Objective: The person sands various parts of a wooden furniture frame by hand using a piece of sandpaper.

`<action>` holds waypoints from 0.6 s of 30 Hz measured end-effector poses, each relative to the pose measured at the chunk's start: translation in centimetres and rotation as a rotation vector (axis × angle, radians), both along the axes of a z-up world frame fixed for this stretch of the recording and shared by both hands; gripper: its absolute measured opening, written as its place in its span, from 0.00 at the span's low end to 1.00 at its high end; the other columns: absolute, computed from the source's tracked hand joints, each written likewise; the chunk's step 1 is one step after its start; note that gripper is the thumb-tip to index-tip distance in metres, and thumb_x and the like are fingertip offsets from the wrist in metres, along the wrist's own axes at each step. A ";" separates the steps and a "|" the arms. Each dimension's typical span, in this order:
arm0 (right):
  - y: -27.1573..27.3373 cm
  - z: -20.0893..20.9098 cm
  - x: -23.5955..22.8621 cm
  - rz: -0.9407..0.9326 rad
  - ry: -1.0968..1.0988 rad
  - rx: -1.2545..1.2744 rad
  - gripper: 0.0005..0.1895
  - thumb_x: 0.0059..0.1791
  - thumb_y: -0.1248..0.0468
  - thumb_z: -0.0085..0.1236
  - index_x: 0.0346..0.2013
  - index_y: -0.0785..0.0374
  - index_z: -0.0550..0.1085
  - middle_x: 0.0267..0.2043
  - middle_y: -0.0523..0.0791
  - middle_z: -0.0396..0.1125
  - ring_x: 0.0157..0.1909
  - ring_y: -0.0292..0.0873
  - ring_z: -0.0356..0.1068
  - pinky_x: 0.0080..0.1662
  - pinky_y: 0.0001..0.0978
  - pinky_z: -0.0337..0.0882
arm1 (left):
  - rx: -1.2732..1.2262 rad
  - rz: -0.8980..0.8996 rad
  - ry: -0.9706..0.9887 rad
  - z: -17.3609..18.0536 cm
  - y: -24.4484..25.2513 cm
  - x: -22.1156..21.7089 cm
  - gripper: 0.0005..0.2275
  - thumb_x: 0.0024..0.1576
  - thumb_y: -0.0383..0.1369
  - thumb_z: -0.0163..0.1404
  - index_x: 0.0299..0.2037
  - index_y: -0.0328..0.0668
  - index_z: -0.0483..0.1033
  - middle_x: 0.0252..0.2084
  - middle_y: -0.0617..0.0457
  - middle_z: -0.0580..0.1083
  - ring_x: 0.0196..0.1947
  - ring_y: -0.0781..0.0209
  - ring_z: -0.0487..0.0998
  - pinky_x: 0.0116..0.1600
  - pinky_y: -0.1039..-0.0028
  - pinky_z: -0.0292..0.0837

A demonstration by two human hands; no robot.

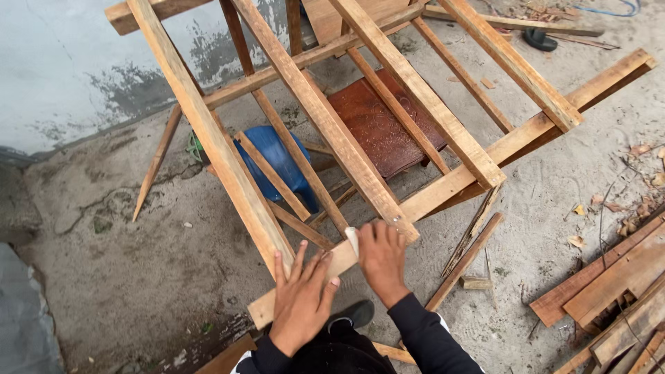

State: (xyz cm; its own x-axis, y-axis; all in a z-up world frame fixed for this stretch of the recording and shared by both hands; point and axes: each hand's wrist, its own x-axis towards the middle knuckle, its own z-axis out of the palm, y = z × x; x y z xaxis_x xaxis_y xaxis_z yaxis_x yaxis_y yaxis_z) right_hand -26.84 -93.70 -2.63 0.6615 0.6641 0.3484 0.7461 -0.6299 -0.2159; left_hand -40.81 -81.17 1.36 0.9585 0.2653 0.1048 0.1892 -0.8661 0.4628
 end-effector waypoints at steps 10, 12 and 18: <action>-3.2 2.4 7.0 0.093 -0.008 0.042 0.09 0.55 0.56 0.54 0.40 0.59 0.71 0.39 0.47 0.61 0.43 0.51 0.60 0.46 0.46 0.58 | 0.010 0.224 -0.002 1.3 -1.5 0.7 0.19 0.62 0.42 0.46 0.58 0.41 0.76 0.49 0.46 0.80 0.64 0.49 0.71 0.77 0.47 0.34; -3.6 2.7 8.0 0.078 0.042 0.100 0.12 0.55 0.55 0.55 0.41 0.61 0.71 0.40 0.49 0.60 0.44 0.52 0.60 0.47 0.46 0.58 | 0.038 0.233 0.021 1.5 -1.5 1.1 0.19 0.61 0.43 0.48 0.57 0.42 0.77 0.49 0.46 0.79 0.63 0.49 0.71 0.76 0.47 0.34; -3.0 1.9 8.9 0.083 0.113 0.067 0.13 0.55 0.55 0.55 0.42 0.62 0.69 0.41 0.49 0.60 0.45 0.52 0.60 0.47 0.47 0.58 | 0.085 0.265 0.014 1.9 -2.3 1.6 0.19 0.59 0.44 0.51 0.56 0.43 0.77 0.49 0.49 0.80 0.60 0.51 0.73 0.77 0.48 0.38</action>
